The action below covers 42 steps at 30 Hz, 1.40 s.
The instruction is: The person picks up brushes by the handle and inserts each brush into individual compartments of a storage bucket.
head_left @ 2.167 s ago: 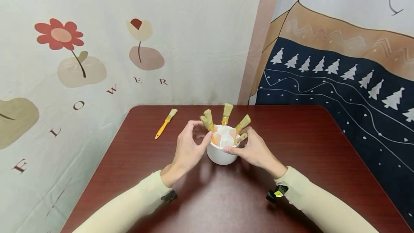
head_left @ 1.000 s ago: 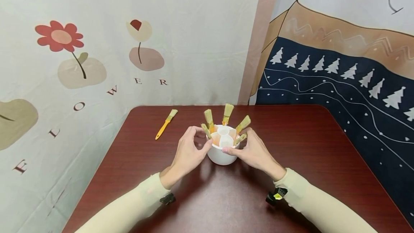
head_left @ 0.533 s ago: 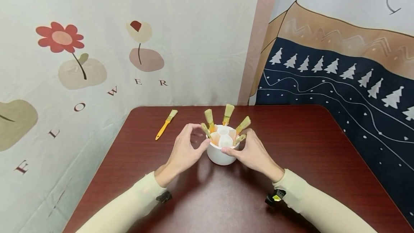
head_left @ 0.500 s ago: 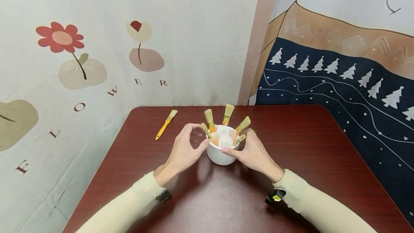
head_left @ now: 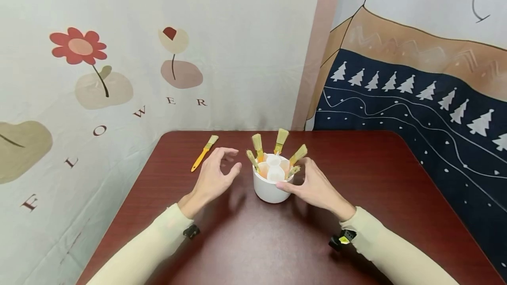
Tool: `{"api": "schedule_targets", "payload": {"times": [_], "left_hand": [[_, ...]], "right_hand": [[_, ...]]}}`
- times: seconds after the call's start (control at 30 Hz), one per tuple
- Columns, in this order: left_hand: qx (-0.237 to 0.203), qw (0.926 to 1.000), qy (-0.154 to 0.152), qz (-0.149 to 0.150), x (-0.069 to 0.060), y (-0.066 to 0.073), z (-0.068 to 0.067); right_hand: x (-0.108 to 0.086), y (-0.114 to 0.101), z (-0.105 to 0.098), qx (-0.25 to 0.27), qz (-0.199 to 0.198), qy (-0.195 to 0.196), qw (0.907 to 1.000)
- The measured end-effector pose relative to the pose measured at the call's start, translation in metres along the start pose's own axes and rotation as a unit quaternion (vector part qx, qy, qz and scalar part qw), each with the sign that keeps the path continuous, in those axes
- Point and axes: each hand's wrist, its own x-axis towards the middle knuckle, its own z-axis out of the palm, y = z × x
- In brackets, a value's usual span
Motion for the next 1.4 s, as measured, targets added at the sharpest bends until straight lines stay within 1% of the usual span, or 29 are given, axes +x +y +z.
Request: {"api": "schedule_targets", "payload": {"times": [0.07,0.17,0.3,0.4,0.5,0.63,0.73,0.87,1.03,1.23,1.4], "left_hand": [[0.007,1.0,-0.003,-0.003,0.003,-0.008,-0.002],[0.015,0.9997,-0.005,-0.02,0.008,-0.021,-0.006],[0.023,0.9989,-0.001,-0.041,0.013,-0.04,-0.009],[0.026,0.9983,0.002,-0.052,0.018,-0.053,-0.011],[0.033,0.9974,0.006,-0.063,0.023,-0.064,-0.015],[0.052,0.9952,0.008,-0.082,0.027,-0.079,-0.021],[0.07,0.9925,0.001,-0.101,0.029,-0.091,-0.026],[0.091,0.9883,-0.008,-0.122,0.033,-0.103,-0.032],[0.104,0.985,-0.016,-0.137,0.036,-0.115,-0.038],[0.119,0.9805,-0.034,-0.152,0.038,-0.13,-0.04],[0.139,0.9756,-0.058,-0.16,0.042,-0.135,-0.04]], "right_hand": [[0.001,0.004,-0.002,0.022,-0.007,-0.014,0.9996],[0.005,0.01,-0.004,0.046,-0.023,-0.035,0.998],[0.01,0.013,-0.007,0.052,-0.03,-0.054,0.9967],[0.012,0.013,-0.008,0.048,-0.023,-0.061,0.9967],[0.015,0.013,-0.009,0.051,-0.026,-0.065,0.9963],[0.019,0.015,-0.009,0.058,-0.042,-0.065,0.9953],[0.021,0.018,-0.009,0.057,-0.052,-0.065,0.9949],[0.023,0.019,-0.008,0.053,-0.053,-0.066,0.995],[0.024,0.018,-0.007,0.05,-0.049,-0.066,0.9953],[0.024,0.019,-0.006,0.036,-0.042,-0.061,0.9966],[0.022,0.015,-0.006,0.026,-0.044,-0.045,0.9977]]}}
